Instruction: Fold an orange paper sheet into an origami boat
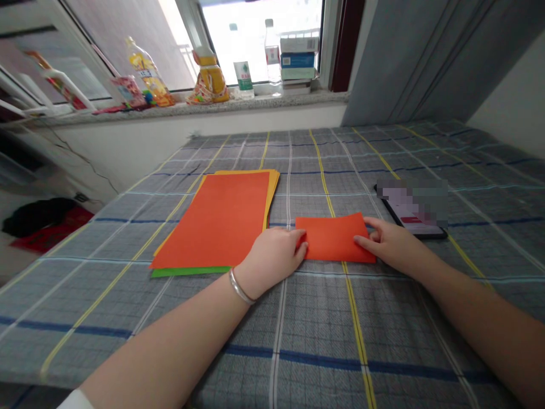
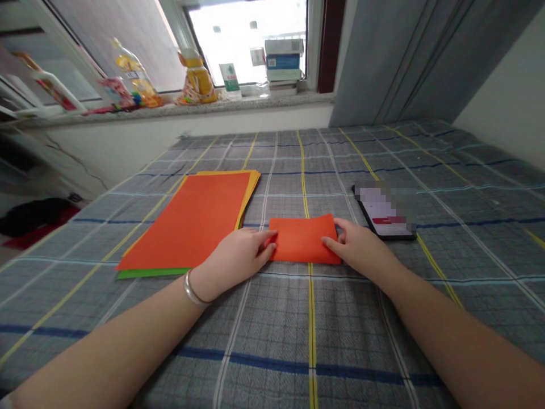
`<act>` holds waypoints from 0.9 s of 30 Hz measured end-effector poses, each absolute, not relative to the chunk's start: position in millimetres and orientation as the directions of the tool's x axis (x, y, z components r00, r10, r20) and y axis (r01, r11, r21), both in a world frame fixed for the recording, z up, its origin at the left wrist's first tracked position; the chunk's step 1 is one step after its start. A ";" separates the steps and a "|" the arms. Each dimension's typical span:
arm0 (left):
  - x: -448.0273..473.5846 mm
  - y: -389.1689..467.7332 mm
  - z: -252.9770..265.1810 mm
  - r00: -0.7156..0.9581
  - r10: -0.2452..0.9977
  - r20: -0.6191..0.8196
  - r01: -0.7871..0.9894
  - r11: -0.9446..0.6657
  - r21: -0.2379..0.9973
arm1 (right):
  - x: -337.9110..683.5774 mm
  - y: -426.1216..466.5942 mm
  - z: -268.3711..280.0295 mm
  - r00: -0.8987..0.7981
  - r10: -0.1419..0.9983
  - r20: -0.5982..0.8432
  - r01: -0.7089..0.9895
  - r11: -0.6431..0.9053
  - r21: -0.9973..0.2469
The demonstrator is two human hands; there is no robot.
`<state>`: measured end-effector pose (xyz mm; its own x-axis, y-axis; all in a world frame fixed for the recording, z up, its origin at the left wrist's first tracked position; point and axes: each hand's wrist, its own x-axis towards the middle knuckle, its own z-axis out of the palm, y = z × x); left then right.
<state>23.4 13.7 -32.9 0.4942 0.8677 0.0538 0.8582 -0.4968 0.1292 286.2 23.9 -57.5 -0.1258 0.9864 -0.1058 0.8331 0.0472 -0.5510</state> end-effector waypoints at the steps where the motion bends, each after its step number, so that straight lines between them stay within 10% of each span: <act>1: 24.8 13.4 -34.8 0.495 0.867 0.064 0.861 -0.499 0.101 | 285.2 24.2 -57.8 -0.112 0.989 -0.093 0.848 0.046 -0.528; 12: 29.7 14.9 -50.9 0.500 0.824 0.267 0.848 -0.529 0.044 | 284.0 27.6 -64.6 -0.138 0.990 0.001 0.910 0.128 -0.395; 22: 30.2 21.3 -53.9 0.421 0.891 0.170 0.861 -0.451 0.233 | 281.3 31.7 -67.3 -0.130 0.991 -0.013 0.961 0.123 -0.249; 27: 25.9 31.5 -60.8 0.332 0.921 0.203 0.754 -0.389 0.529 | 279.5 29.7 -63.0 -0.138 0.990 -0.021 0.958 0.128 -0.256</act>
